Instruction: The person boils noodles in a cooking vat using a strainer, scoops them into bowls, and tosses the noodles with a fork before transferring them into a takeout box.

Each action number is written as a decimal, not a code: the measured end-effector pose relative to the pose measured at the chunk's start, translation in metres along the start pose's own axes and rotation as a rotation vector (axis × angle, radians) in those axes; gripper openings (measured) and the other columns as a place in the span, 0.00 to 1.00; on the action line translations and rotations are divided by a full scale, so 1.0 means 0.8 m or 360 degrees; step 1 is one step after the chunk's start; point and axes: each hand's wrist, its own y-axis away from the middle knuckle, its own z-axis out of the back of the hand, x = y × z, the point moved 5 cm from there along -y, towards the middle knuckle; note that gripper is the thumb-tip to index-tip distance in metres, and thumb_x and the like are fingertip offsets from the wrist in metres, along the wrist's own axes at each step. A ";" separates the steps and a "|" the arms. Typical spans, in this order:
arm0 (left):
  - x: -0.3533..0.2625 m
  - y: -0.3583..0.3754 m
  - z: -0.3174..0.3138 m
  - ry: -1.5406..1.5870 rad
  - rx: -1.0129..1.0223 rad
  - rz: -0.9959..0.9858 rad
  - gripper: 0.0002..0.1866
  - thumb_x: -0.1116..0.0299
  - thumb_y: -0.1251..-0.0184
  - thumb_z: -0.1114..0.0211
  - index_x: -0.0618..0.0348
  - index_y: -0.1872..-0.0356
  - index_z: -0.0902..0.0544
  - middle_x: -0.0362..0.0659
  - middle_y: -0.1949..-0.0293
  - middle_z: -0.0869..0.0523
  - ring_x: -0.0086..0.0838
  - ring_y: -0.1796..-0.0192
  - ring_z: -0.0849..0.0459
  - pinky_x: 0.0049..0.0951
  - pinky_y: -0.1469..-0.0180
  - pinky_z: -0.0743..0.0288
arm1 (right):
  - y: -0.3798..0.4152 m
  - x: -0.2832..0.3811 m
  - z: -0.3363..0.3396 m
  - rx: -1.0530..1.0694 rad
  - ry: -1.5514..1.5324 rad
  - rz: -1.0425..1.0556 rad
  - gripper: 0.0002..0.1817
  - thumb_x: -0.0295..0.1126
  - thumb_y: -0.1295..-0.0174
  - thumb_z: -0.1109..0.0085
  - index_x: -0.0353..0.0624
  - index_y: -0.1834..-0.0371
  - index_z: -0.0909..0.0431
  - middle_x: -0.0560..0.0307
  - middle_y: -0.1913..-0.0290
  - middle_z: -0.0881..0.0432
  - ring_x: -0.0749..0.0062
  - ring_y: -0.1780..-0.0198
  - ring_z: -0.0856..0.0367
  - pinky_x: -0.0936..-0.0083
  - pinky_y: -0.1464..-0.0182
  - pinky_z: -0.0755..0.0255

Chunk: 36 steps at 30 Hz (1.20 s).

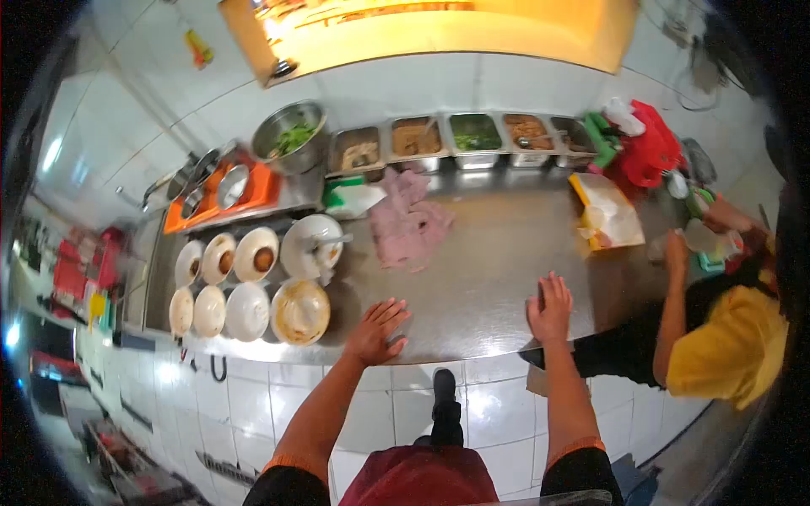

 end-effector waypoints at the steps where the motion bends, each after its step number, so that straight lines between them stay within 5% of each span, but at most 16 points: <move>1: 0.002 0.001 -0.002 0.0046 0.0014 0.0011 0.31 0.60 0.43 0.32 0.51 0.36 0.26 0.44 0.29 0.31 0.40 0.26 0.37 0.45 0.25 0.44 | -0.001 0.002 0.003 0.0059 0.0021 -0.0013 0.26 0.37 0.42 0.40 0.42 0.38 0.25 0.43 0.30 0.32 0.47 0.27 0.39 0.52 0.25 0.50; 3: 0.006 0.005 0.001 0.0124 -0.0022 0.0004 0.32 0.61 0.43 0.32 0.52 0.35 0.27 0.44 0.29 0.31 0.41 0.26 0.37 0.46 0.25 0.44 | 0.000 -0.007 -0.016 -0.0017 -0.0007 0.0039 0.25 0.36 0.43 0.40 0.38 0.42 0.24 0.38 0.32 0.30 0.44 0.29 0.36 0.49 0.27 0.47; 7: 0.010 0.012 0.005 0.0126 -0.0117 0.0025 0.32 0.62 0.43 0.32 0.53 0.34 0.28 0.45 0.30 0.30 0.42 0.26 0.37 0.46 0.25 0.46 | 0.001 0.013 -0.013 -0.0024 0.0037 0.0194 0.26 0.34 0.37 0.44 0.41 0.35 0.28 0.45 0.28 0.34 0.48 0.25 0.41 0.51 0.25 0.53; 9: 0.007 0.010 0.002 0.0084 -0.0115 -0.0034 0.32 0.62 0.42 0.33 0.53 0.34 0.28 0.44 0.29 0.31 0.41 0.25 0.38 0.45 0.24 0.47 | 0.000 0.010 -0.011 0.0057 0.0117 0.0013 0.26 0.35 0.36 0.45 0.43 0.33 0.30 0.48 0.27 0.35 0.50 0.25 0.42 0.52 0.24 0.54; 36: 0.010 0.011 0.001 0.0129 -0.0129 -0.0053 0.31 0.61 0.40 0.33 0.53 0.34 0.28 0.45 0.28 0.32 0.42 0.25 0.38 0.46 0.24 0.49 | 0.000 0.004 -0.015 0.0038 0.0123 0.0030 0.27 0.35 0.36 0.44 0.46 0.32 0.30 0.49 0.27 0.35 0.51 0.24 0.43 0.53 0.24 0.53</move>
